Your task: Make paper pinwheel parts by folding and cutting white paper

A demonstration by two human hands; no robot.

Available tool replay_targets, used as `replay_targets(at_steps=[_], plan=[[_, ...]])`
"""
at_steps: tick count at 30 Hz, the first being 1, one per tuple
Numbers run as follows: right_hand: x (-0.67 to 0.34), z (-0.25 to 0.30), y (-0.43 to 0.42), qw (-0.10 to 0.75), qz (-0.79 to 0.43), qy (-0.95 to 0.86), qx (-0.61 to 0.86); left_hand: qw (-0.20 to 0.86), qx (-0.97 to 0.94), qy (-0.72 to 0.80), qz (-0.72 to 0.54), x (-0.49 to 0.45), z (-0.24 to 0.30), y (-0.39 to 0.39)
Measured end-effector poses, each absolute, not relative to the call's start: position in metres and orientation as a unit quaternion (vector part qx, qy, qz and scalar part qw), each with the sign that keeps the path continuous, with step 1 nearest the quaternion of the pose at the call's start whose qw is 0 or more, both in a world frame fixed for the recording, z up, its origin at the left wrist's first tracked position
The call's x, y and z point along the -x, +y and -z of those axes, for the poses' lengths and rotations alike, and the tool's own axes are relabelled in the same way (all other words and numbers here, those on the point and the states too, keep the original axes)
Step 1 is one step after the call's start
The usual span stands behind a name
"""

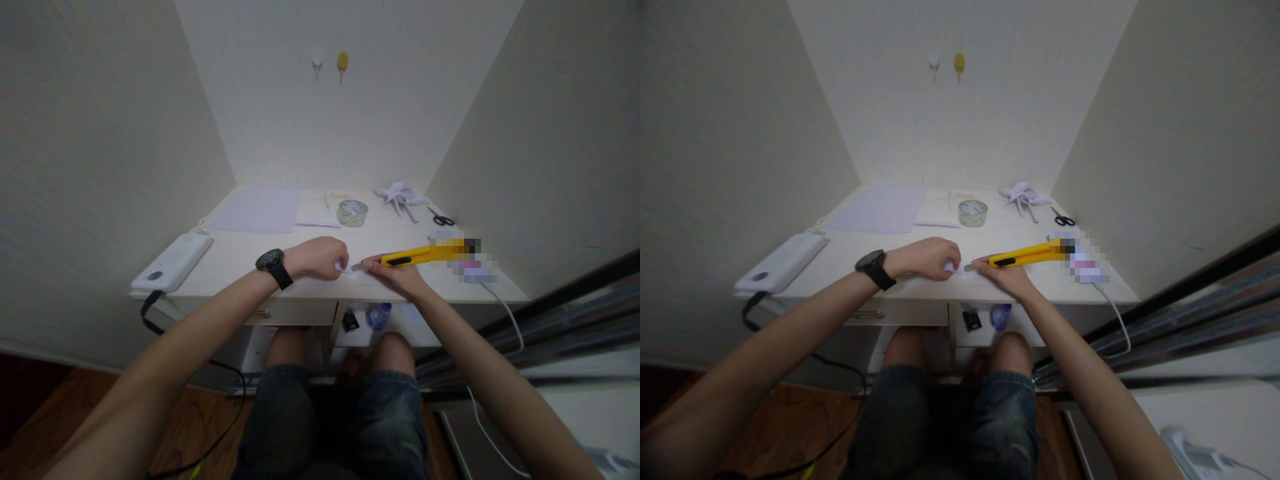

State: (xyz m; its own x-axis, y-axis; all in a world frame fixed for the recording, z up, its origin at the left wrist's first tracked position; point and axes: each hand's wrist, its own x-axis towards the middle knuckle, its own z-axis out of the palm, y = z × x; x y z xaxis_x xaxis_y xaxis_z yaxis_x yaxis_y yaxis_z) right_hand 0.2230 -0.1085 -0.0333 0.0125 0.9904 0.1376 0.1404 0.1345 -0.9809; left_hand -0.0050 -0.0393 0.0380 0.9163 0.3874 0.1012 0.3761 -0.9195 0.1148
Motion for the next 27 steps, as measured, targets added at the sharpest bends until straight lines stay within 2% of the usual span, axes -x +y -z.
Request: replay_targets(at_steps=[4, 27], plan=[[-0.221, 0.028, -0.110, 0.468, -0.376, -0.597, 0.533, 0.040, -0.978, 0.199, -0.042, 0.005, -0.040, -0.040], [-0.217, 0.012, -0.119, 0.419, -0.320, -0.644, 0.554, 0.011, -0.971, 0.237, 0.014, -0.010, -0.048, -0.041]])
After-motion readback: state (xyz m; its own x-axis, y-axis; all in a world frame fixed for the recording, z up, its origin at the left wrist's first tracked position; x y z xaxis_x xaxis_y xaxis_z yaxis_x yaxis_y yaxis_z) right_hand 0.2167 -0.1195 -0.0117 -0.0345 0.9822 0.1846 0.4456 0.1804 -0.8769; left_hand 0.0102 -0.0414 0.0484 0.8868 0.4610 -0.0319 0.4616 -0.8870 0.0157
